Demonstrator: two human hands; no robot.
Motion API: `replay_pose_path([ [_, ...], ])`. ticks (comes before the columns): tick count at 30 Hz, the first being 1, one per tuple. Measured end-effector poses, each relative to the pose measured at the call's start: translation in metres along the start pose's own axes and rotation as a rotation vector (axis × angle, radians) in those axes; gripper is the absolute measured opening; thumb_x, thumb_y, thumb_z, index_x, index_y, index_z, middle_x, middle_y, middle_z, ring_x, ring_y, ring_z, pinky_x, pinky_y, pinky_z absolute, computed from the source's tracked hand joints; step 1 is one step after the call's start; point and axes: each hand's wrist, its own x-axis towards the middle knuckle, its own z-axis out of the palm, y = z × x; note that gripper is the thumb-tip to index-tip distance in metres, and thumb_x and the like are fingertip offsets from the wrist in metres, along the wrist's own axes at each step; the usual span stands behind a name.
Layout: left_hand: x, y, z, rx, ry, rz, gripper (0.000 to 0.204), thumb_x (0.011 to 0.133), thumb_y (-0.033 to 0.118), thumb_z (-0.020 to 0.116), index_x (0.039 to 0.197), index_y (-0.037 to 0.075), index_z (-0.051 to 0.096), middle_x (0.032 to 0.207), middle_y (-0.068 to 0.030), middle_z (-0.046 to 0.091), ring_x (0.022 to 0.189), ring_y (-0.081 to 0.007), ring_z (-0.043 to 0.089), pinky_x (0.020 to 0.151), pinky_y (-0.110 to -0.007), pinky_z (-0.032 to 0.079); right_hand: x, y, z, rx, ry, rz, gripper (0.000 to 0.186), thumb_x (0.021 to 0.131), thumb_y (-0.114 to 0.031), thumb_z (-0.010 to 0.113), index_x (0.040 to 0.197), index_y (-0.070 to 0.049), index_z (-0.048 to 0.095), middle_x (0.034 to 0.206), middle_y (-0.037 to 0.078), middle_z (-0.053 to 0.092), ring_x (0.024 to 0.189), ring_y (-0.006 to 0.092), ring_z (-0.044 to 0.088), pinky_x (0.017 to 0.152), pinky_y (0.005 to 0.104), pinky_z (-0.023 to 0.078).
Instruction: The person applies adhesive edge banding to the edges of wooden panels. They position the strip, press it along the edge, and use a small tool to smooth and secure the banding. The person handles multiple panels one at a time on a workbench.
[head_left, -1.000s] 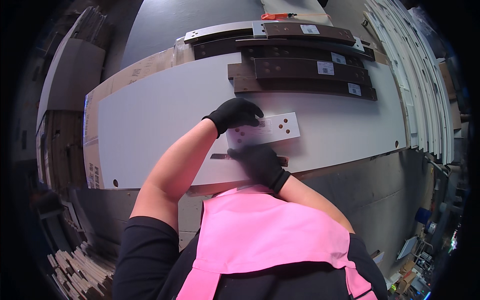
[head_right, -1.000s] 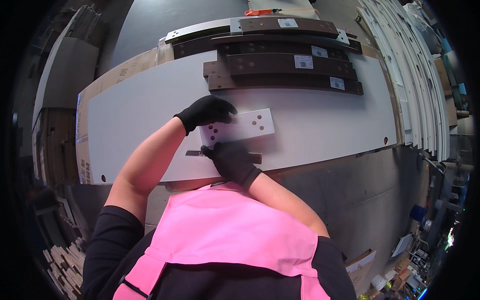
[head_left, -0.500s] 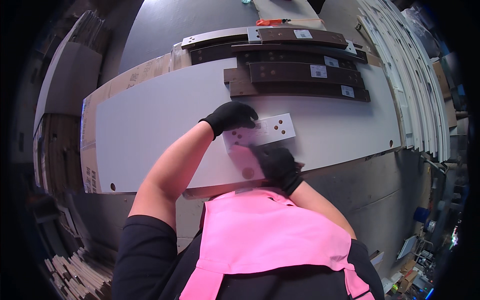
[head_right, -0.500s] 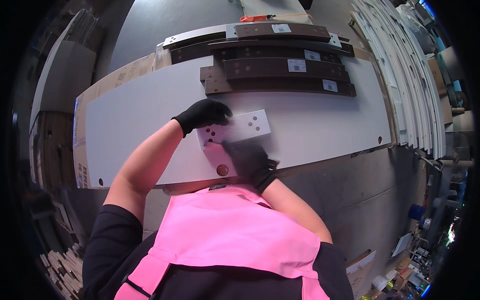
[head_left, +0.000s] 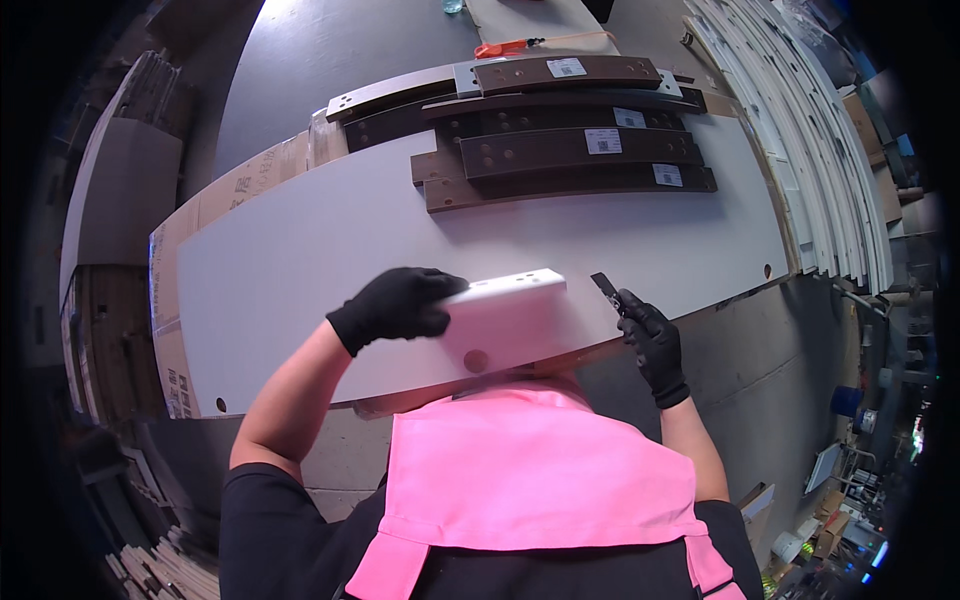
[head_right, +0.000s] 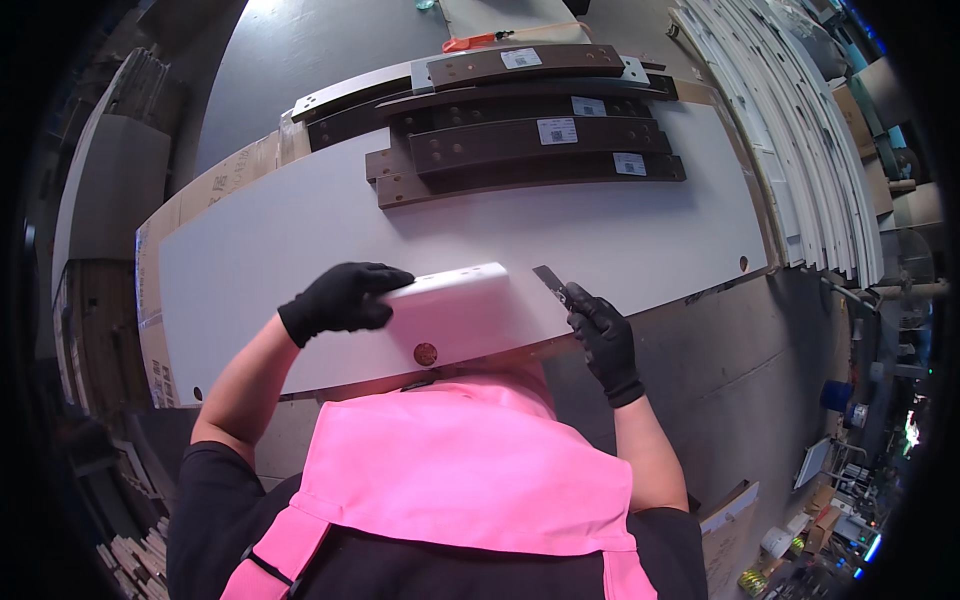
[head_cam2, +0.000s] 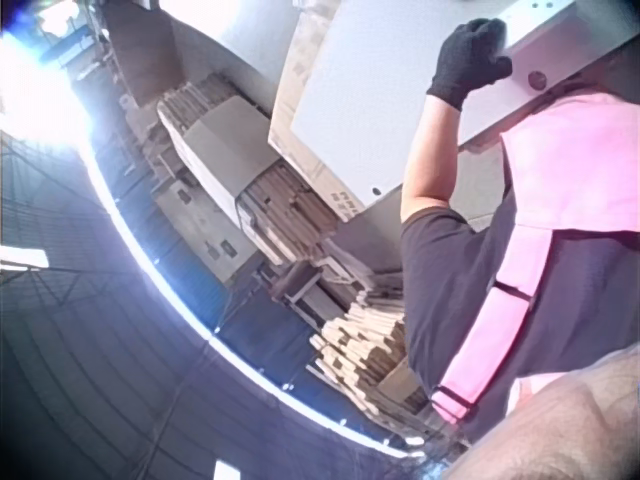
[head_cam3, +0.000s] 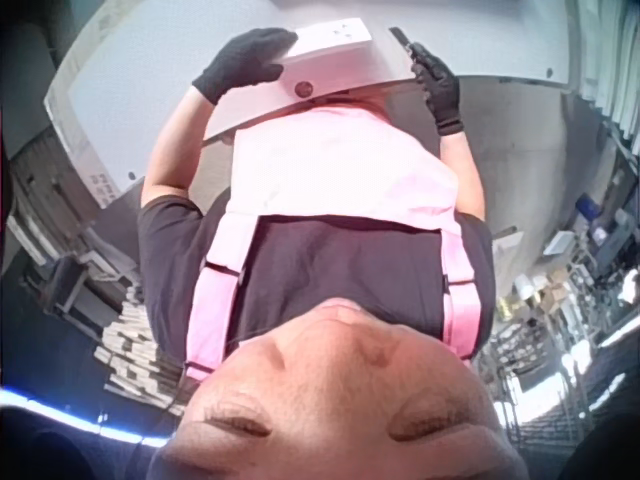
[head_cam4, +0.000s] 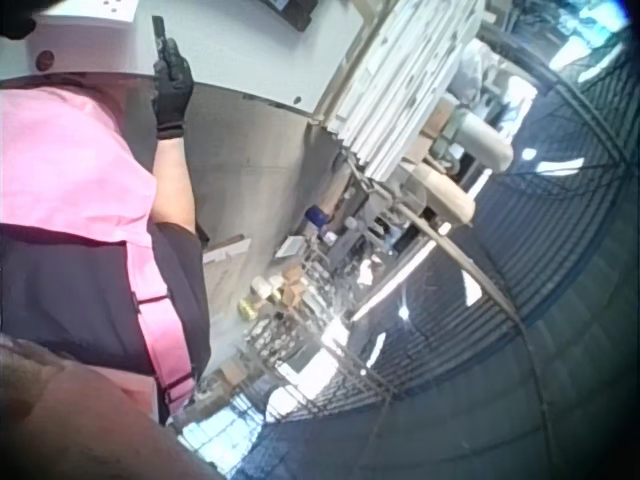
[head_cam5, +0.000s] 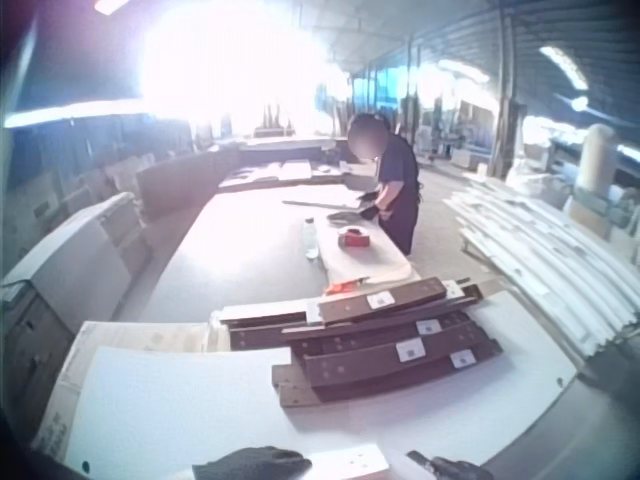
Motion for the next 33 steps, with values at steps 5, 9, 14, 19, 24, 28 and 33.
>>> replay_pose_path([
  [5, 0.023, -0.010, -0.021, 0.400, 0.361, 0.174, 0.043, 0.086, 0.006, 0.065, 0.129, 0.013, 0.066, 0.123, -0.0139, 0.068, 0.110, -0.0344, 0.064, 0.096, -0.043, 0.051, 0.030, 0.003, 0.011, -0.355, -0.108, -0.196, 0.048, 0.093, -0.003, 0.062, 0.141, -0.010, 0.062, 0.086, 0.001, 0.059, 0.073, 0.0108, 0.054, 0.068, 0.0260, 0.045],
  [9, 0.017, -0.023, 0.023, 0.420, 0.506, 0.295, 0.045, 0.088, 0.023, 0.072, 0.132, 0.019, 0.064, 0.137, -0.0130, 0.059, 0.129, -0.0339, 0.054, 0.112, -0.049, 0.038, 0.071, -0.003, 0.028, -0.637, -0.081, -0.463, 0.038, 0.091, -0.010, 0.062, 0.128, -0.014, 0.069, 0.079, 0.010, 0.061, 0.070, 0.0272, 0.062, 0.064, 0.0388, 0.050],
  [14, 0.008, -0.040, 0.049, 0.520, 0.560, 0.256, 0.051, 0.087, 0.025, 0.071, 0.137, 0.022, 0.060, 0.146, -0.0114, 0.053, 0.134, -0.0327, 0.049, 0.113, -0.050, 0.035, 0.133, -0.012, 0.057, -0.836, -0.210, -0.739, 0.035, 0.087, -0.008, 0.062, 0.120, -0.018, 0.071, 0.084, 0.011, 0.065, 0.078, 0.0323, 0.065, 0.068, 0.0435, 0.053],
  [19, 0.010, -0.043, 0.051, 0.538, 0.584, 0.256, 0.054, 0.085, 0.025, 0.071, 0.138, 0.023, 0.059, 0.147, -0.0108, 0.052, 0.134, -0.0314, 0.048, 0.112, -0.049, 0.035, 0.155, -0.014, 0.061, -0.868, -0.310, -0.753, 0.031, 0.086, -0.008, 0.062, 0.115, -0.018, 0.071, 0.085, 0.011, 0.066, 0.080, 0.0325, 0.065, 0.070, 0.0448, 0.053],
  [24, 0.010, -0.045, 0.055, 0.554, 0.585, 0.241, 0.055, 0.084, 0.025, 0.071, 0.137, 0.023, 0.059, 0.148, -0.0101, 0.051, 0.132, -0.0316, 0.048, 0.111, -0.050, 0.035, 0.106, -0.010, 0.048, -1.051, -0.422, -0.716, 0.036, 0.084, -0.012, 0.064, 0.117, -0.024, 0.070, 0.087, 0.005, 0.064, 0.078, 0.0282, 0.064, 0.068, 0.0431, 0.050],
  [28, 0.011, -0.046, 0.056, 0.552, 0.603, 0.243, 0.055, 0.083, 0.023, 0.071, 0.136, 0.023, 0.059, 0.146, -0.0103, 0.051, 0.131, -0.0323, 0.048, 0.111, -0.050, 0.035, 0.091, -0.010, 0.042, -0.914, -0.304, -0.771, 0.040, 0.084, -0.011, 0.063, 0.121, -0.022, 0.070, 0.082, 0.004, 0.062, 0.074, 0.0266, 0.061, 0.066, 0.0407, 0.049],
  [33, 0.012, -0.043, 0.056, 0.547, 0.602, 0.236, 0.055, 0.083, 0.021, 0.072, 0.136, 0.022, 0.059, 0.146, -0.0101, 0.051, 0.131, -0.0326, 0.048, 0.111, -0.050, 0.035, 0.140, -0.013, 0.053, -0.808, -0.176, -0.780, 0.039, 0.082, -0.006, 0.066, 0.120, -0.017, 0.069, 0.079, 0.009, 0.062, 0.072, 0.0306, 0.062, 0.063, 0.0430, 0.050],
])
